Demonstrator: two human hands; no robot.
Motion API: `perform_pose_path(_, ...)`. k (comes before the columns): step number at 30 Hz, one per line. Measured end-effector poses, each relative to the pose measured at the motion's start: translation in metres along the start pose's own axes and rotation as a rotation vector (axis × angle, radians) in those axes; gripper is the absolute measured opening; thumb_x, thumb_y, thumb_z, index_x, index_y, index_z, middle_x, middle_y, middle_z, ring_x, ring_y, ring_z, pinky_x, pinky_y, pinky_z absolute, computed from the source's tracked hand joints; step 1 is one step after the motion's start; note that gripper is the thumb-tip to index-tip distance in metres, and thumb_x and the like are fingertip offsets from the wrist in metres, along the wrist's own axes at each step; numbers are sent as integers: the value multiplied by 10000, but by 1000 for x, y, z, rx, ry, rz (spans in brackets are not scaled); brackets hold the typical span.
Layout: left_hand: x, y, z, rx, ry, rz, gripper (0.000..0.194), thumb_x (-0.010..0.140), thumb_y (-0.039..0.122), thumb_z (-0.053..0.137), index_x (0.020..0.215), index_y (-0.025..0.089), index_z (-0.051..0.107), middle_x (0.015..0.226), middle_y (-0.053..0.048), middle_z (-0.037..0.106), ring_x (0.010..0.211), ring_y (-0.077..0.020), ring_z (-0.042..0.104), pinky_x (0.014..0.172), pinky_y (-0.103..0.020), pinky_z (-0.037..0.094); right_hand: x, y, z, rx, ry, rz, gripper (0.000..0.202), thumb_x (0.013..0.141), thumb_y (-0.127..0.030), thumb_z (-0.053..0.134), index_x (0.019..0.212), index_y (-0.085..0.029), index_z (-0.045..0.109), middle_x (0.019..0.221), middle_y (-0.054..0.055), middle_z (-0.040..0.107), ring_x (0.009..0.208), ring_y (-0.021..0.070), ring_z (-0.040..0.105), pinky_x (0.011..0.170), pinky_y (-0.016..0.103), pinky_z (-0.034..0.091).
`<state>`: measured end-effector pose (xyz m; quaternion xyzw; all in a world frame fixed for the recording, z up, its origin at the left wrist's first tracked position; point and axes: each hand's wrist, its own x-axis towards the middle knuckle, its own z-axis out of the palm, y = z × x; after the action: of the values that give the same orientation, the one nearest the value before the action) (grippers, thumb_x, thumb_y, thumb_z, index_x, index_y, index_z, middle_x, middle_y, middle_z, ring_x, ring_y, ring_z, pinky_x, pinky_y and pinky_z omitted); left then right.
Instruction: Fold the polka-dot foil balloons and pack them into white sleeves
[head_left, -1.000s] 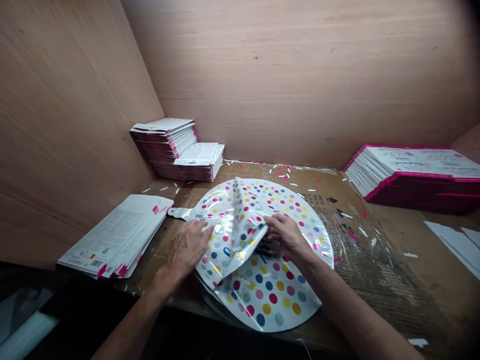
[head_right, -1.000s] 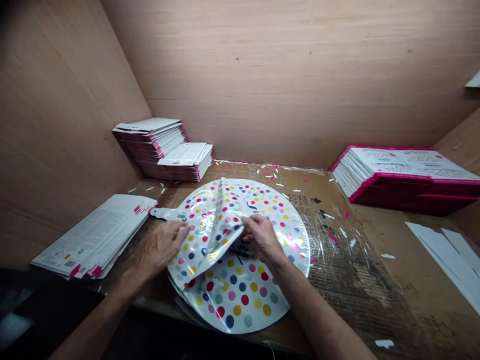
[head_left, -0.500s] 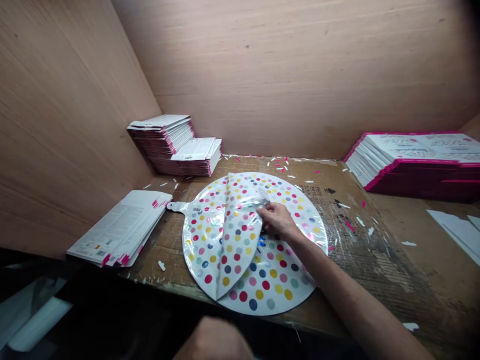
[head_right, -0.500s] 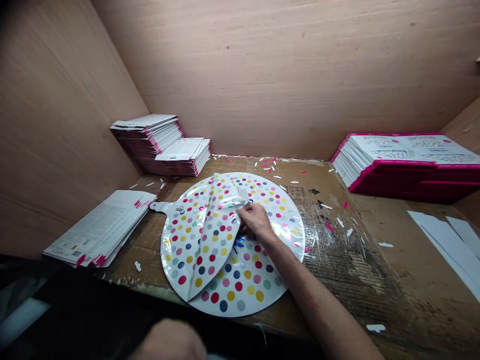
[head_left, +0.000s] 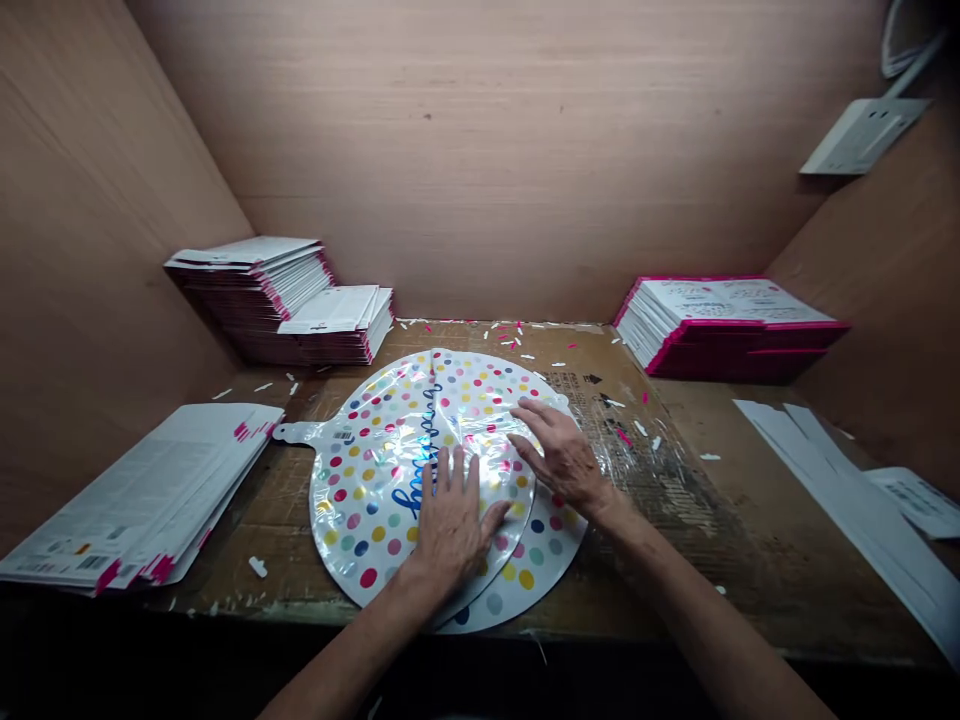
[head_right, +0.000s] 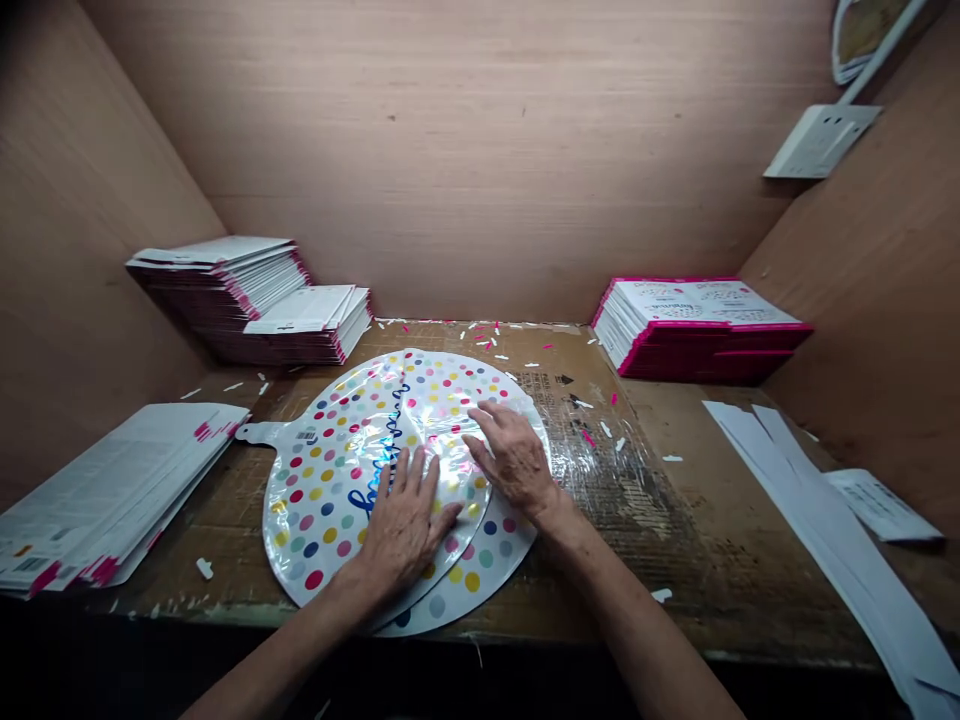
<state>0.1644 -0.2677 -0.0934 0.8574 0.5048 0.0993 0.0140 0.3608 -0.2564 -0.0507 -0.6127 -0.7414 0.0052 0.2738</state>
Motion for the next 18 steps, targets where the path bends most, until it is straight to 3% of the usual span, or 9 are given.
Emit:
perform_pose_path(3, -29, -20, -6, -5, 102, -105, 655, 946, 536, 398, 1383, 55, 477, 1499, -232, 398, 1432, -388, 278, 1132, -559, 294, 1, 10, 23, -154, -166, -59, 446, 980, -388, 470, 1344, -135, 525, 1453, 169, 479, 1375, 317, 388, 1115, 477, 314)
perform_pose_path(5, -52, -29, -10, -38, 198, -206, 585, 939, 525, 411, 1216, 41, 588, 1415, -256, 484, 1411, -403, 310, 1106, -556, 337, 0, 19, 36, -191, -241, -70, 472, 982, -432, 461, 1350, -143, 519, 1466, 167, 464, 1394, 331, 356, 1109, 497, 320)
perform_pose_path(8, -78, -31, -19, -159, 254, -276, 412, 908, 505, 455, 842, 141, 636, 1251, -221, 593, 1306, -399, 449, 1037, -542, 408, -3, 25, 43, -161, -229, -109, 451, 980, -436, 465, 1319, -150, 546, 1453, 171, 476, 1392, 327, 359, 1100, 508, 335)
perform_pose_path(10, -83, -26, -32, -299, 188, -285, 351, 885, 469, 472, 716, 184, 585, 1088, -162, 650, 1127, -345, 575, 959, -505, 459, -10, 19, 36, -91, -139, -121, 421, 965, -407, 503, 1269, -125, 578, 1390, 198, 530, 1345, 331, 427, 1078, 510, 372)
perform_pose_path(12, -77, -22, -50, -507, 32, -358, 346, 854, 466, 496, 640, 197, 534, 803, -86, 643, 843, -259, 626, 795, -419, 512, -24, -1, 19, 43, 16, -157, 352, 952, -357, 538, 1207, -123, 604, 1274, 193, 615, 1231, 306, 545, 1005, 475, 454)
perform_pose_path(14, -62, -21, -71, -821, -154, -473, 385, 806, 510, 553, 592, 200, 477, 584, -5, 526, 594, -169, 545, 579, -301, 480, -44, -36, -2, 231, 180, -261, 225, 944, -266, 543, 1126, -160, 621, 1098, 123, 698, 1046, 235, 644, 879, 395, 532)
perform_pose_path(16, -42, -19, -94, -1188, -290, -551, 418, 745, 537, 636, 591, 194, 454, 506, 46, 441, 456, -98, 428, 432, -216, 369, -64, -80, -16, 399, 276, -469, 143, 913, -170, 525, 1015, -181, 624, 942, 57, 720, 910, 176, 662, 810, 329, 552)
perform_pose_path(18, -17, -13, -120, -1484, -352, -553, 378, 716, 485, 696, 644, 173, 495, 507, 61, 452, 412, -60, 386, 385, -176, 306, -76, -120, -16, 414, 270, -646, 158, 900, -151, 509, 1010, -155, 623, 935, 57, 723, 927, 172, 657, 852, 317, 553)
